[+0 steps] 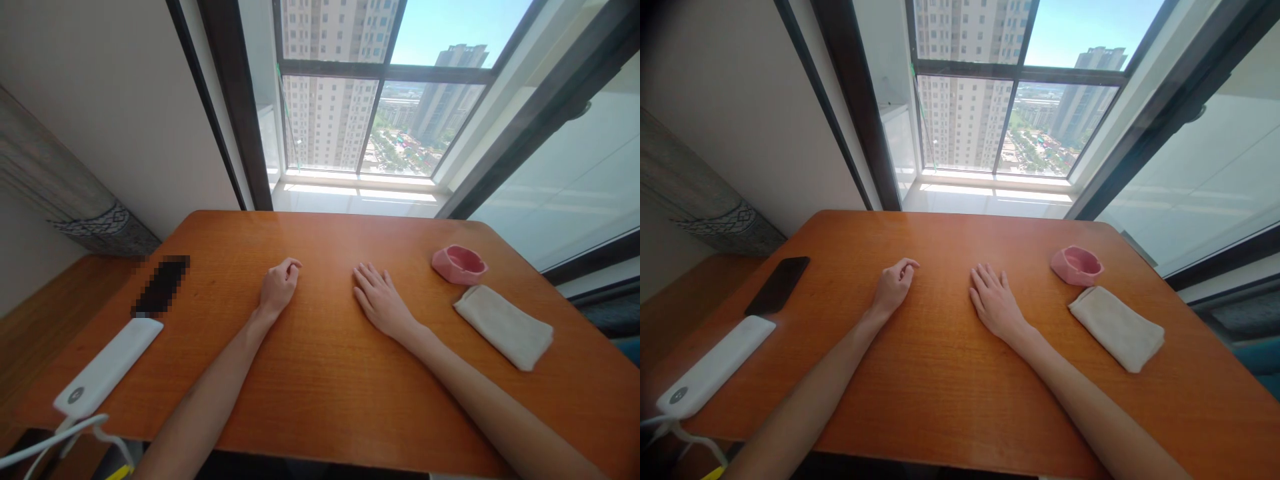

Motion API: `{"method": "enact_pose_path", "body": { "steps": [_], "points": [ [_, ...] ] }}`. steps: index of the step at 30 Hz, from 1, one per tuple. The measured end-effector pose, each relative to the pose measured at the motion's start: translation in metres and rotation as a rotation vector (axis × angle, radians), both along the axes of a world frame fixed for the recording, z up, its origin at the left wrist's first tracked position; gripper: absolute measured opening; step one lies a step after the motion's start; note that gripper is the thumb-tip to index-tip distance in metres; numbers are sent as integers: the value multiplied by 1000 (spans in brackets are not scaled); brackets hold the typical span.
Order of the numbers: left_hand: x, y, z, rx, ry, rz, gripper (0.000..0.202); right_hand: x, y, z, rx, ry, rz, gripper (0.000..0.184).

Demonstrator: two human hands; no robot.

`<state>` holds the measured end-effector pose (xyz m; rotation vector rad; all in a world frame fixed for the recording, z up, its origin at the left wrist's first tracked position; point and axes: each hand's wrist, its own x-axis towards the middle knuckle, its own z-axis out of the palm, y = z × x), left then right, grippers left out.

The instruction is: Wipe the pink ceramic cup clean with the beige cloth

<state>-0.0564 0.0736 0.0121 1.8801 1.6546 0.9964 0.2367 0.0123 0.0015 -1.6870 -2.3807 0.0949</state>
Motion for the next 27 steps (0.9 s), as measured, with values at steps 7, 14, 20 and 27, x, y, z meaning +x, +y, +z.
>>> {"method": "enact_pose_path", "body": {
  "steps": [7,14,20,27],
  "points": [
    [1,-3,2,-16,36,-1,36,-7,9,-8,-9,30,0,61],
    [2,-4,2,-20,86,-9,35,-6,8,-7,-19,53,-15,60],
    [2,-4,2,-16,94,-7,34,-6,8,-8,-5,64,-14,60],
    [1,-4,1,-9,88,-15,35,-5,8,-7,-6,61,-19,59]
  ]
}}
